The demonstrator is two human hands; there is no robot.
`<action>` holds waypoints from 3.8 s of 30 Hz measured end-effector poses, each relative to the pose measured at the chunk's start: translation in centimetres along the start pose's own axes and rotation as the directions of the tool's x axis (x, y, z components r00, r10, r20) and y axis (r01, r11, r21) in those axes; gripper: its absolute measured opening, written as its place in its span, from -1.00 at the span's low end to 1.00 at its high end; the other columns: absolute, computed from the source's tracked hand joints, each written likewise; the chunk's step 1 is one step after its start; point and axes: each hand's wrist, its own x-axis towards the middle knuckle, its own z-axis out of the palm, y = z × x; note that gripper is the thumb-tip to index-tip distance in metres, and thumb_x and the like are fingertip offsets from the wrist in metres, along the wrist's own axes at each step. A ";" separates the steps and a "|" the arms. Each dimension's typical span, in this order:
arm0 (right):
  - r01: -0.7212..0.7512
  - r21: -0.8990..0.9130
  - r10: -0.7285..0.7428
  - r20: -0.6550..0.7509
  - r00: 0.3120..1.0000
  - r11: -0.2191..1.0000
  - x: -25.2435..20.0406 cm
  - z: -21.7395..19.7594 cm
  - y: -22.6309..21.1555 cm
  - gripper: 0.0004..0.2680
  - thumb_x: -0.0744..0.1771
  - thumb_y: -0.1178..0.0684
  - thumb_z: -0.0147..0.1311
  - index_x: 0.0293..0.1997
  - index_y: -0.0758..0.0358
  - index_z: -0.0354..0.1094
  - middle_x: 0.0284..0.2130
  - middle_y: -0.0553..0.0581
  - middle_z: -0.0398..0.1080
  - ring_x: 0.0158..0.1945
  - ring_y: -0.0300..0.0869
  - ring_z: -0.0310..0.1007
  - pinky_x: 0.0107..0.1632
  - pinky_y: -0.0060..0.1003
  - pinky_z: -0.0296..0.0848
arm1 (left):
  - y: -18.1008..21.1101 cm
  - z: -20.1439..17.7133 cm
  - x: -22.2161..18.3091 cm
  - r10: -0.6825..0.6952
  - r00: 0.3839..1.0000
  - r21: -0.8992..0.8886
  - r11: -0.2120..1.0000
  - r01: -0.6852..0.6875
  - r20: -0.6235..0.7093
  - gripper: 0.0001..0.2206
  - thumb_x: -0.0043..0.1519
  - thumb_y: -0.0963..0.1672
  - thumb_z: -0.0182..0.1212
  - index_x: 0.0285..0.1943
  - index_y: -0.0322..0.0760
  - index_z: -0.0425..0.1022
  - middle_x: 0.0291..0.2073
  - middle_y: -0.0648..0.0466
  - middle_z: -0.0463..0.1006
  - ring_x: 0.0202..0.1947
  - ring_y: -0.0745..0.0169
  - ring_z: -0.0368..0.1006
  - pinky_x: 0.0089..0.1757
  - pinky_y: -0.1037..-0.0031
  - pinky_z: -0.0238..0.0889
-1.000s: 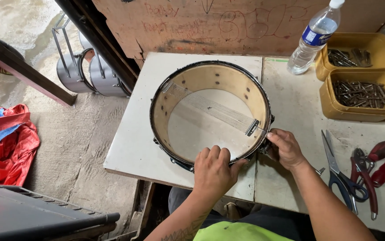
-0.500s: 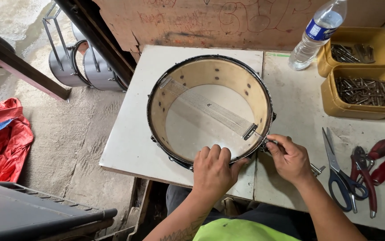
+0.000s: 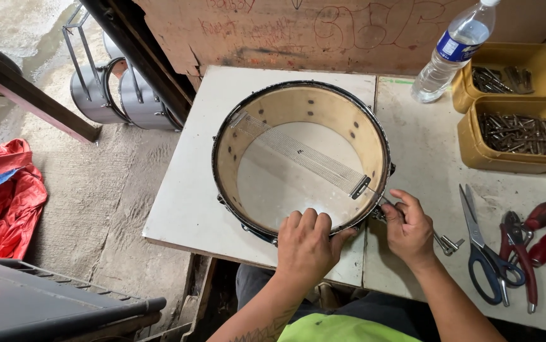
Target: Attaching and tensioning snare wires onto a snare drum using pliers and a screwdriver at a repair bench.
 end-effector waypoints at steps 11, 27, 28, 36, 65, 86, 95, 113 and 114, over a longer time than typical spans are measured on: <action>0.208 0.083 -0.212 0.047 0.976 0.975 1.0 -0.9 0.2 -0.85 0.36 0.25 0.13 0.02 0.44 0.45 -0.15 0.28 0.57 -0.11 -0.09 0.63 -0.03 -0.33 0.63 | 0.0 0.2 0.0 -0.008 1.000 -0.009 1.000 0.008 0.018 -0.45 0.32 0.19 0.16 -0.51 -0.20 0.20 -0.59 0.06 0.22 -0.55 0.02 0.17 -0.50 0.23 0.03; -0.073 0.147 0.087 -0.093 0.992 0.987 0.4 0.9 -0.4 -0.92 0.35 0.21 0.23 -0.09 0.28 0.56 -0.26 0.32 0.59 -0.11 0.03 0.59 -0.14 -0.02 0.53 | -2.2 0.5 7.1 0.027 0.974 -0.097 0.995 -0.005 0.223 -0.61 0.09 -0.15 0.01 0.10 0.01 0.55 0.17 -0.05 0.41 0.27 -0.37 0.23 0.07 -0.02 0.17; -0.070 0.147 0.084 -0.094 0.992 0.987 0.3 0.9 -0.3 -0.92 0.35 0.21 0.23 -0.09 0.28 0.56 -0.26 0.32 0.59 -0.11 0.03 0.59 -0.14 -0.02 0.53 | -1.8 0.2 7.3 0.027 0.975 -0.096 0.995 -0.006 0.220 -0.61 0.09 -0.15 0.01 0.10 0.01 0.55 0.17 -0.05 0.41 0.27 -0.37 0.23 0.07 -0.02 0.17; -0.058 0.160 0.074 -0.095 0.993 0.985 0.0 0.9 0.4 -0.91 0.36 0.21 0.22 -0.08 0.29 0.57 -0.29 0.34 0.58 -0.16 0.02 0.60 -0.11 -0.04 0.51 | -1.1 0.6 7.9 -0.025 0.915 -0.070 0.996 0.058 0.403 -0.45 0.03 -0.07 -0.06 0.26 0.07 0.51 0.41 -0.07 0.23 0.48 -0.49 -0.11 0.26 -0.29 -0.15; -0.113 0.183 0.129 -0.074 0.989 0.977 -0.1 0.9 0.5 -0.91 0.38 0.19 0.18 -0.07 0.31 0.55 -0.27 0.36 0.58 -0.10 0.06 0.59 -0.08 -0.01 0.51 | -2.9 1.8 6.4 0.042 0.997 -0.082 0.996 -0.037 0.063 -0.66 0.01 -0.15 0.01 -0.02 -0.16 0.48 0.10 -0.09 0.48 0.31 -0.30 0.25 0.12 -0.08 0.12; -0.181 0.079 0.185 -0.044 0.982 0.980 -0.1 1.1 0.6 -0.88 0.39 0.11 0.18 0.00 0.20 0.55 -0.26 0.28 0.58 -0.11 0.09 0.59 -0.05 0.00 0.50 | -6.6 2.3 7.0 0.055 0.998 -0.076 0.995 -0.058 -0.031 -0.64 0.16 -0.10 0.14 0.14 -0.23 0.54 0.00 -0.02 0.56 0.14 -0.20 0.40 0.01 0.09 0.26; -0.444 0.071 0.421 0.210 0.882 0.893 1.1 -1.4 -0.2 -0.75 0.37 -0.16 0.01 -0.01 0.17 0.39 -0.28 0.05 0.60 -0.21 -0.18 0.57 -0.17 -0.27 0.42 | 1.5 -0.3 2.7 0.305 0.947 -0.269 0.924 -0.270 0.098 -0.80 0.34 -0.08 0.20 -0.25 -0.31 0.43 -0.36 -0.08 0.40 -0.36 -0.11 0.29 -0.27 0.17 0.23; -0.453 -0.005 0.413 0.417 0.809 0.891 3.1 -3.7 0.7 -0.79 0.38 -0.16 0.02 -0.18 0.12 0.43 -0.44 -0.06 0.46 -0.33 -0.24 0.39 -0.21 -0.29 0.35 | 1.1 0.4 2.8 0.163 0.949 -0.288 0.954 -0.082 0.270 -0.69 0.22 -0.04 0.38 -0.35 -0.30 0.34 -0.47 -0.06 0.40 -0.43 -0.13 0.32 -0.33 0.17 0.22; -0.458 0.017 0.408 0.423 0.809 0.889 3.1 -3.7 0.8 -0.80 0.38 -0.14 0.03 -0.16 0.13 0.44 -0.43 -0.06 0.47 -0.33 -0.25 0.40 -0.20 -0.30 0.36 | 1.1 0.4 2.9 0.167 0.946 -0.286 0.954 -0.085 0.277 -0.69 0.22 -0.04 0.37 -0.35 -0.30 0.34 -0.46 -0.06 0.40 -0.43 -0.13 0.33 -0.33 0.17 0.23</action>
